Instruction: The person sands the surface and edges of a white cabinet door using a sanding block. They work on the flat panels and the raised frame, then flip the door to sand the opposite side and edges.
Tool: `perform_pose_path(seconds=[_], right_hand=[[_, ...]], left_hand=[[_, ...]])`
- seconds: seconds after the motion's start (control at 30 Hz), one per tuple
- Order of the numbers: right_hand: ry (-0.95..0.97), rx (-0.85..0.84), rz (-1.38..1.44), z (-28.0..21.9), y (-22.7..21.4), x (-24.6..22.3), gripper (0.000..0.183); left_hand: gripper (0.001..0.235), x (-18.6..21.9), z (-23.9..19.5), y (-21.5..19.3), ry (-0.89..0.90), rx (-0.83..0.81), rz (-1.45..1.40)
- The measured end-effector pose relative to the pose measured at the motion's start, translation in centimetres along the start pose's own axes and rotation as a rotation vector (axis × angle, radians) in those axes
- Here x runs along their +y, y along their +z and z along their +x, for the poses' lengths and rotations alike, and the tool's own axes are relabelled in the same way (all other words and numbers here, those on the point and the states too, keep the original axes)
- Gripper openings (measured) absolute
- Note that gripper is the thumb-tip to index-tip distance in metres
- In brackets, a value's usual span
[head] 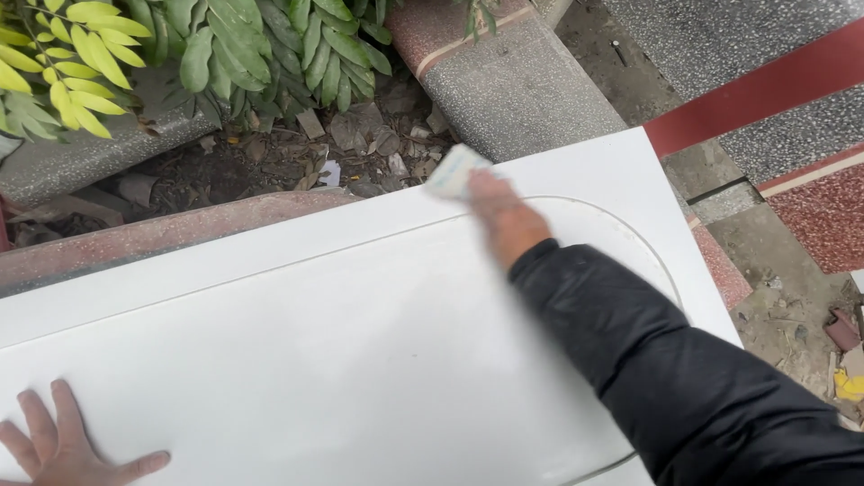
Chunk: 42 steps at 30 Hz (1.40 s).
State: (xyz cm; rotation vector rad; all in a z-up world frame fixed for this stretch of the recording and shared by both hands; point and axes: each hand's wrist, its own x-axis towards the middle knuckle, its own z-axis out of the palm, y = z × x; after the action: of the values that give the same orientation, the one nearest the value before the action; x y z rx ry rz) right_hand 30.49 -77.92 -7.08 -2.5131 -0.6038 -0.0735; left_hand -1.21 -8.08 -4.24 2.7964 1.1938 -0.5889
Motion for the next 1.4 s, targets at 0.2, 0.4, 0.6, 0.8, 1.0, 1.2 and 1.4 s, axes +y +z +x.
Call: perform_pose_path(seconds=[0.2,0.4,0.6,0.8,1.0,1.2,1.4], right_hand=[[0.67,0.116,-0.493,-2.0,-10.9,14.2,0.04],[0.136,-0.102,-0.152,-2.4,-3.6,4.6,0.064],[0.538,0.184,-0.341,-2.8,-10.3,17.3,0.049],[0.108,0.113,-0.245,-3.7,-2.4,1.6,0.055],[0.344,0.144,-0.092,-2.7,-6.3,6.1,0.055],[0.217,0.143,-0.206,-0.4,6.5,-2.6,0.061],[-0.342,-0.091,-0.095,4.1,15.1,-25.9,0.059]], left_hand=[[0.212,0.7,-1.1,-1.7,-0.063,-0.092,0.055],[0.206,3.6,-3.0,-5.1,-0.111,-0.197,0.05],[0.213,0.8,-1.0,-2.4,-0.048,-0.09,0.075],[0.213,1.7,-1.9,-2.9,-0.045,-0.16,0.042],[0.213,2.7,-2.6,-3.7,-0.042,-0.186,0.028],[0.217,2.1,-2.4,-3.7,-0.024,-0.235,0.09],[0.213,3.0,-3.1,-4.9,0.018,-0.253,0.049]])
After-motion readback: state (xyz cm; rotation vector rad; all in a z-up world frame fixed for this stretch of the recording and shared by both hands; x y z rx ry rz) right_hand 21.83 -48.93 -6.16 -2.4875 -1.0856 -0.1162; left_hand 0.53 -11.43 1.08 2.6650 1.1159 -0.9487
